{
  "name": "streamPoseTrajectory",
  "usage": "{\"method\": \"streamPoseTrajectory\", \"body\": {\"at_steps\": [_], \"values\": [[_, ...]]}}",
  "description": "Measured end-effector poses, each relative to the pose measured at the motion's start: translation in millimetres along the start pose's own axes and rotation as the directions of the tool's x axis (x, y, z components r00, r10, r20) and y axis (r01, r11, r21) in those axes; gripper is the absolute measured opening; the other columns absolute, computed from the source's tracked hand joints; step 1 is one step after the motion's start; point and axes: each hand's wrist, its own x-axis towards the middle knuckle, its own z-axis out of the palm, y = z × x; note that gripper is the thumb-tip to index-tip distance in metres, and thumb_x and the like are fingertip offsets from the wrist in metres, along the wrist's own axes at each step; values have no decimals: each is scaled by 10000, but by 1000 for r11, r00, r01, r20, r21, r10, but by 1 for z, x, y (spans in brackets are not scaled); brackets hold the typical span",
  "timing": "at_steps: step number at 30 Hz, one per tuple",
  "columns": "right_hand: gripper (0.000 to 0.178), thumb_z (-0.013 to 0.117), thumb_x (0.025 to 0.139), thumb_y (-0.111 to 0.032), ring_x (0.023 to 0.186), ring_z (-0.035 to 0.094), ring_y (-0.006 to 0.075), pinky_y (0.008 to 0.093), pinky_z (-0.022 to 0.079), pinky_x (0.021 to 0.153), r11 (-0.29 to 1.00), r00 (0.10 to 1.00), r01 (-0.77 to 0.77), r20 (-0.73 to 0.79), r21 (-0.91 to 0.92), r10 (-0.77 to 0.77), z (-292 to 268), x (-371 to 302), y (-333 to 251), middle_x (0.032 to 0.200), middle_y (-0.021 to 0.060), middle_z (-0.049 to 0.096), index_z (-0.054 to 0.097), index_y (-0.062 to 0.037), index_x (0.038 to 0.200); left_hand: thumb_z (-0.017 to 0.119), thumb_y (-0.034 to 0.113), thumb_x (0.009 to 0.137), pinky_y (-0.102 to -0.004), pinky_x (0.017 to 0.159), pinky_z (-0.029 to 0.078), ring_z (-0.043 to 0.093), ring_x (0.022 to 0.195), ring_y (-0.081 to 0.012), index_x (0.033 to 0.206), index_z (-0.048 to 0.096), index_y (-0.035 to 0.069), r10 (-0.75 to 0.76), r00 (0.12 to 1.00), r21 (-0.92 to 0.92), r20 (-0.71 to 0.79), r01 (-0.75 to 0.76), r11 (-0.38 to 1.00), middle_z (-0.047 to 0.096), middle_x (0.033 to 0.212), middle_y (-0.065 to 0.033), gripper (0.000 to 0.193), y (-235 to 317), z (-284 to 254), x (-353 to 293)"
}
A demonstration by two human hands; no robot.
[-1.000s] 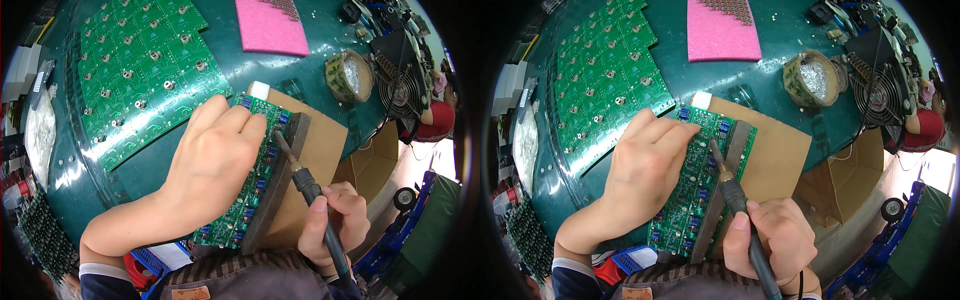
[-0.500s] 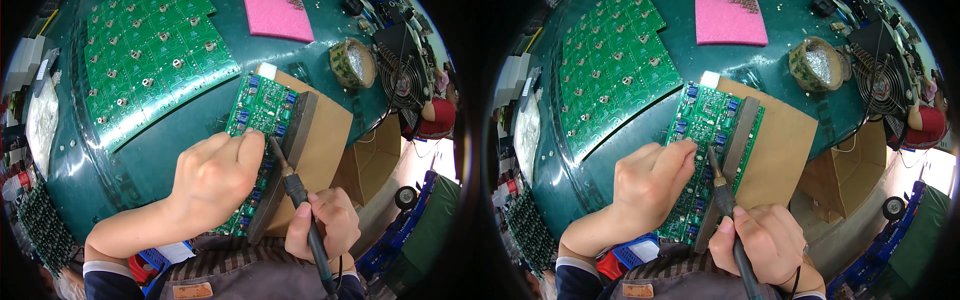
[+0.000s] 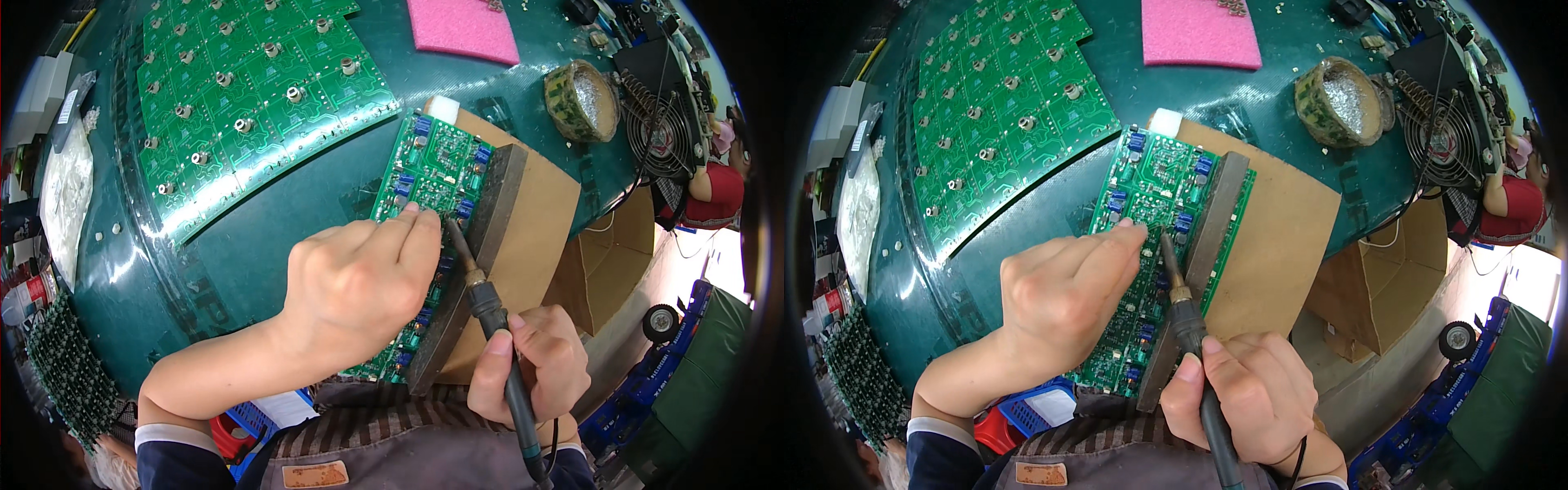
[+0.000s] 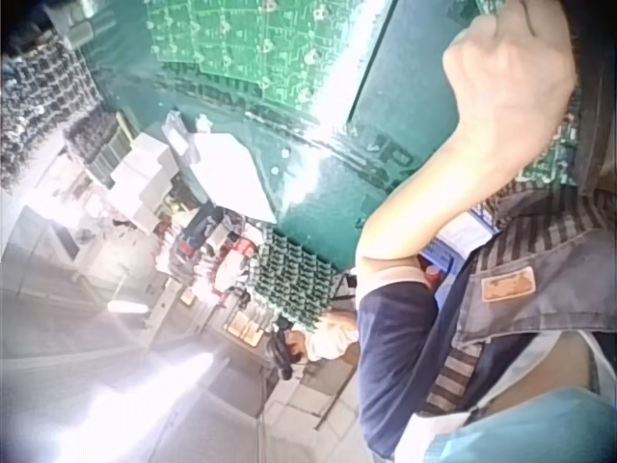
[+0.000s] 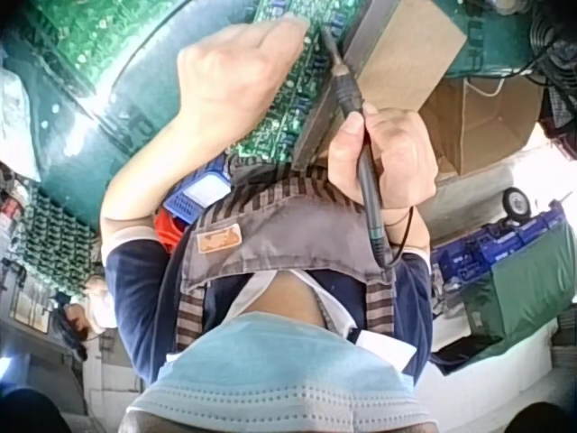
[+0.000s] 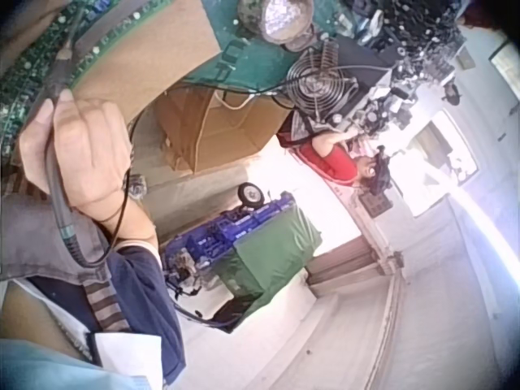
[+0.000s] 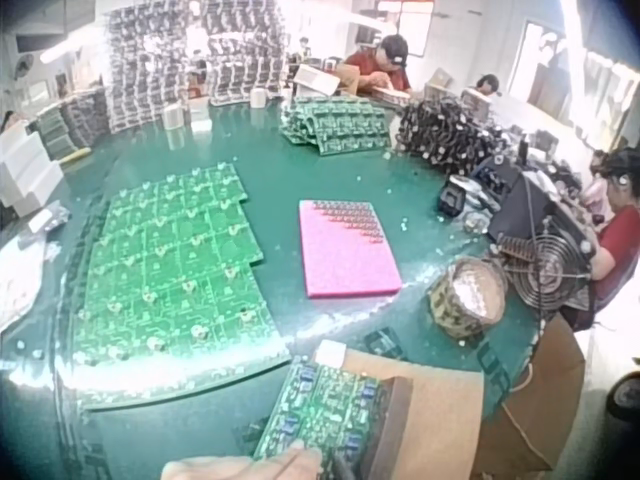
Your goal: Assembling electronic components onto printed circuit boards and performing soldering.
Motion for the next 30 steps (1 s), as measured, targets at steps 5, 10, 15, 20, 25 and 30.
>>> {"method": "streamPoseTrajectory", "body": {"at_steps": [5, 10, 15, 20, 25, 30], "values": [[192, 653, 685, -14, 494, 557, 241, 303, 462, 471, 999, 1000, 12, 8, 35, -12, 0, 2, 0, 628, 95, 583, 541, 6, 839, 678, 2, 712, -295, 495, 493, 639, 595, -200, 911, 655, 29, 31, 998, 18, 56, -32, 999, 682, 801, -86, 203, 3, -7, 3], [205, 653, 689, -13, 504, 563, 244, 307, 465, 480, 999, 1000, 6, 17, 52, -7, -5, -1, 2, 637, 103, 590, 540, 9, 858, 666, -24, 718, -336, 570, 489, 619, 662, -244, 932, 630, 8, -67, 994, -68, 90, 73, 995, 648, 810, -101, 220, 6, -11, 2], [204, 653, 696, -14, 511, 566, 246, 306, 470, 484, 998, 1000, 12, -4, 61, -11, 1, -1, 5, 639, 108, 589, 541, 13, 865, 660, -26, 720, -354, 587, 473, 580, 653, -254, 934, 615, 7, -12, 1000, -125, 0, 11, 992, 631, 799, -100, 220, 1, -2, 1], [203, 655, 699, -14, 510, 565, 241, 300, 463, 470, 997, 1000, 16, -18, 74, -15, 3, -1, 6, 638, 105, 589, 541, 12, 864, 648, -22, 690, -333, 554, 462, 561, 616, -225, 915, 618, 9, 25, 999, -62, -28, -27, 998, 633, 798, -88, 229, 2, 1, -1], [200, 656, 700, -22, 501, 561, 238, 298, 463, 469, 997, 1000, 12, 11, 76, -13, 1, -3, 3, 625, 99, 585, 539, 11, 859, 632, 9, 657, -291, 487, 446, 542, 568, -184, 922, 649, 24, 52, 999, 97, 0, -52, 994, 650, 816, -61, 266, 3, -1, 1], [197, 651, 698, -25, 494, 558, 238, 296, 460, 468, 997, 1000, 22, 2, 80, -22, 0, -3, 4, 612, 99, 581, 538, 9, 856, 626, 13, 658, -291, 485, 443, 541, 571, -190, 936, 655, 34, 22, 999, 78, 31, -24, 997, 656, 843, -60, 280, 5, -4, 0]]}}
